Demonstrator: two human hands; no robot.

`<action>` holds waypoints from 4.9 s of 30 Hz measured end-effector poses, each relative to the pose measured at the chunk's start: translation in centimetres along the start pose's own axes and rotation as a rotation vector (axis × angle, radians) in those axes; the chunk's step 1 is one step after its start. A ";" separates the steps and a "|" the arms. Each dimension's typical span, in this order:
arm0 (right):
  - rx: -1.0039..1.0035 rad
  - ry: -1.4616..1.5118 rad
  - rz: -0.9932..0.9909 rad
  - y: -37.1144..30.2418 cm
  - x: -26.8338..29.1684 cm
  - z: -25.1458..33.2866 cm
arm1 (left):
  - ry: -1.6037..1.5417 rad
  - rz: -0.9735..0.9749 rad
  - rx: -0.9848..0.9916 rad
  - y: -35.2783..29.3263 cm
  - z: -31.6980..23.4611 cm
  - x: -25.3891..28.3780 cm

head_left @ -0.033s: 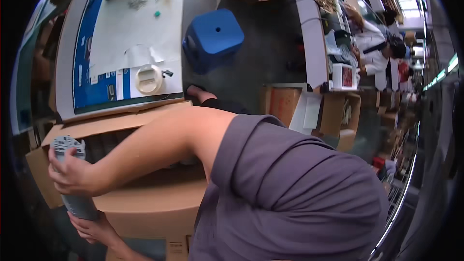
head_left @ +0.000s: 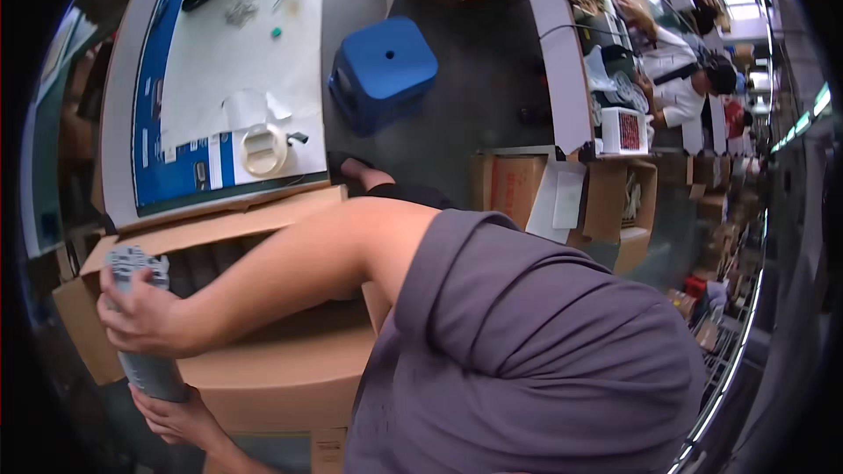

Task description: Assembling small circular components by inserting wires and pins, then organizing and packing the finished units into large boxes.

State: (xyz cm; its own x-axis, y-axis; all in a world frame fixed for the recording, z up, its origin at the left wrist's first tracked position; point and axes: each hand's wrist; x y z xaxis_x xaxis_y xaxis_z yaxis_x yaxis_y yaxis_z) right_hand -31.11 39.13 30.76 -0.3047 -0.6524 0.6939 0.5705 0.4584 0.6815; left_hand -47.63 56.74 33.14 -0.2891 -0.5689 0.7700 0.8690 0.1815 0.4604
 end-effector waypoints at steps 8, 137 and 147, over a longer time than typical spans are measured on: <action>-0.339 -0.302 -0.210 -8.1 16.5 -11.2 | -0.271 -0.131 -0.423 5.8 -13.7 8.9; 0.393 0.314 0.787 -5.6 13.3 -10.3 | -0.434 0.718 0.670 -6.0 -16.5 21.4; 0.291 0.221 0.584 6.5 11.6 -31.2 | -0.531 0.222 0.388 13.4 -27.7 12.5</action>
State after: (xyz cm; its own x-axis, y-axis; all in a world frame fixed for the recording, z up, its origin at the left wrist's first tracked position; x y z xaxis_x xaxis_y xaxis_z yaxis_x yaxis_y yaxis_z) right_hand -7.12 15.67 35.93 0.1708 -0.3425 0.9239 0.3566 0.8956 0.2660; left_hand -28.49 29.86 36.68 -0.3646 -0.0330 0.9306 0.7526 0.5780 0.3154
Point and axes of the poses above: each hand's wrist, its own y-axis towards the middle knuckle, its own x-axis out of the back of the hand, z = x × y, and after that the axes turned 2 degrees about -z, right-handed
